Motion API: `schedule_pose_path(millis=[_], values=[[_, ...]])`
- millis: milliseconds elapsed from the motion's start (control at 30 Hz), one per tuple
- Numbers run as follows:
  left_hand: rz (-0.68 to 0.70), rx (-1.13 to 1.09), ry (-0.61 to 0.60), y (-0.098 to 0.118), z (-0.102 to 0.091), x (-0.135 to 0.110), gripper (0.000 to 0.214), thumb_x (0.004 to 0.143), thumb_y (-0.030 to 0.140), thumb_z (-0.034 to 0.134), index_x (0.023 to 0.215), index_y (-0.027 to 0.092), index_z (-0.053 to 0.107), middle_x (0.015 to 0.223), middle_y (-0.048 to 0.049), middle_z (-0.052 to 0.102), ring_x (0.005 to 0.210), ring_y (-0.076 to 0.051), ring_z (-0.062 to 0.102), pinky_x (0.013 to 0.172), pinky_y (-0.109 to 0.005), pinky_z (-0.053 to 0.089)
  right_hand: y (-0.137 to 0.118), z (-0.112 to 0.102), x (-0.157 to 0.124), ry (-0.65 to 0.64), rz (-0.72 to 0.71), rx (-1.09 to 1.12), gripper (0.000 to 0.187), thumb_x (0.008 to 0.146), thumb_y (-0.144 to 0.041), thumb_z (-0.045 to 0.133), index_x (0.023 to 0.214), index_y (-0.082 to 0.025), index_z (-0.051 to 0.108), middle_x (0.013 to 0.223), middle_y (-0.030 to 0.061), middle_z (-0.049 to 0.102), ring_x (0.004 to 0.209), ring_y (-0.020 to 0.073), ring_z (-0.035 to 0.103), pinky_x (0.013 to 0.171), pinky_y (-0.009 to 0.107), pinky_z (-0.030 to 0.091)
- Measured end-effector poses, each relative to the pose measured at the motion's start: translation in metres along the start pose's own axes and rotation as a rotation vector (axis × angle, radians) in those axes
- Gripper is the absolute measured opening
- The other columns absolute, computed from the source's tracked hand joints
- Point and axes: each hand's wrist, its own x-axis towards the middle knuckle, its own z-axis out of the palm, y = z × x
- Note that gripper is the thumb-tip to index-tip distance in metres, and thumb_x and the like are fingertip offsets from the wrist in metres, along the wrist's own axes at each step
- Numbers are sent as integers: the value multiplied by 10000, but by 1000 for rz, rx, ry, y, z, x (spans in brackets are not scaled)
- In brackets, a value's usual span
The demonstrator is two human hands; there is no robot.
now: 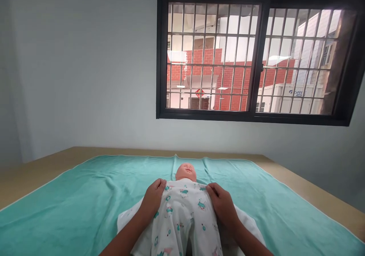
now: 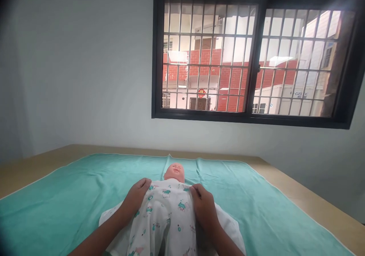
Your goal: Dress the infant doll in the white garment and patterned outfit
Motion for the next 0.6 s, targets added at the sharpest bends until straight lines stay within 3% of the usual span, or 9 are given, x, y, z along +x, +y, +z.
schedule_pose_path(millis=[133, 267, 367, 500, 600], values=[[166, 353, -55, -4, 6, -8, 351, 929, 423, 307, 690, 215, 458, 740, -21, 569, 727, -194, 491, 690, -294, 310, 3, 1, -4, -50, -20, -154, 348, 911, -492, 385, 758, -229, 552, 746, 17, 659, 692, 194, 543, 658, 287, 353], [181, 511, -143, -5, 4, -15, 299, 934, 378, 298, 772, 227, 500, 785, -40, 631, 728, -205, 534, 661, -292, 289, 5, 3, -6, -105, -66, -352, 379, 914, -510, 379, 690, -233, 509, 655, 4, 630, 603, 177, 497, 606, 285, 284], [151, 476, -201, -7, -4, -16, 264, 912, 376, 344, 815, 219, 532, 774, -26, 642, 707, -194, 535, 658, -283, 306, 8, 0, -3, -163, -28, -350, 400, 906, -511, 384, 660, -223, 511, 627, 4, 619, 591, 167, 480, 596, 283, 279], [86, 313, -277, -8, -14, -13, 304, 875, 382, 380, 720, 195, 563, 768, -14, 640, 739, -184, 536, 671, -271, 356, 17, -5, 0, -273, 39, -203, 333, 869, -467, 440, 700, -206, 560, 686, 2, 646, 650, 162, 502, 615, 273, 331], [-48, 140, -361, -6, -20, -17, 229, 779, 319, 487, 616, 185, 576, 633, 11, 605, 597, -158, 508, 558, -250, 356, 21, -9, -1, -332, 98, -85, 256, 814, -418, 509, 717, -193, 585, 702, -5, 643, 663, 148, 503, 603, 255, 353]])
